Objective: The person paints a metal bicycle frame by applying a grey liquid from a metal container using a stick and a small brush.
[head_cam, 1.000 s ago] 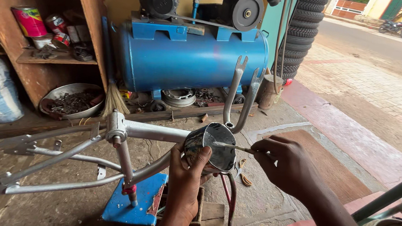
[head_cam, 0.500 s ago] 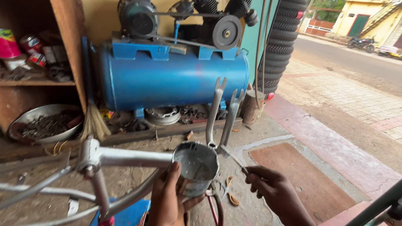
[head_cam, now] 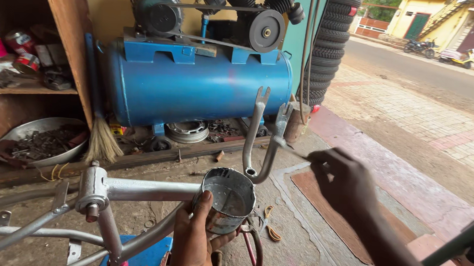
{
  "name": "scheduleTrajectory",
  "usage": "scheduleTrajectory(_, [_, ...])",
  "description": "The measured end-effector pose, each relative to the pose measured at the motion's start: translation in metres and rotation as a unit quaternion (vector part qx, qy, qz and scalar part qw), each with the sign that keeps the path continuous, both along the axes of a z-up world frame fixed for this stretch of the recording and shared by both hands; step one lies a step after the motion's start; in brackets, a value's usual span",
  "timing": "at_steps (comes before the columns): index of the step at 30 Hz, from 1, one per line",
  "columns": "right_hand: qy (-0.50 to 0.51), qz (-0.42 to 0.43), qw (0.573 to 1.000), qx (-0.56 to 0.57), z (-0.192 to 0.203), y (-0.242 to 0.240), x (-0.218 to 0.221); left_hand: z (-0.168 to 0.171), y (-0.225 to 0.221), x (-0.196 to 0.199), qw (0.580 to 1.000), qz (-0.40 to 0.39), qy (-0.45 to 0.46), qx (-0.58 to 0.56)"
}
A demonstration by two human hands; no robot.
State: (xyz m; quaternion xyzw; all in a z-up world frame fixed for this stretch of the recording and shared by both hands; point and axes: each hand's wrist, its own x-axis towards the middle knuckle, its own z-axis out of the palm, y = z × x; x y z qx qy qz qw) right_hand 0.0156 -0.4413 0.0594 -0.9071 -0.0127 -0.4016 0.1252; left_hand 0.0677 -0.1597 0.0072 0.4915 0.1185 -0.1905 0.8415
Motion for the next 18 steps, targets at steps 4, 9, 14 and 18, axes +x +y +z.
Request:
scheduleTrajectory(4, [0.082, -0.025, 0.996, -0.015, -0.042, 0.024, -0.001, 0.005, -0.001, -0.006, 1.000, -0.005, -0.018, 0.008])
scheduleTrajectory(9, [0.159, -0.050, 0.982, -0.086, -0.036, 0.032, 0.009, 0.013, 0.001, -0.010, 1.000, -0.011, -0.007, 0.021])
scheduleTrajectory(14, [0.067, -0.106, 0.989, -0.074, 0.055, 0.015, 0.016, 0.015, 0.003, -0.012, 1.000, -0.012, -0.017, 0.005])
scheduleTrajectory(18, [-0.028, -0.054, 0.995, -0.084, 0.061, 0.012, 0.006, 0.014, 0.003, -0.013, 1.000, -0.002, -0.022, 0.011])
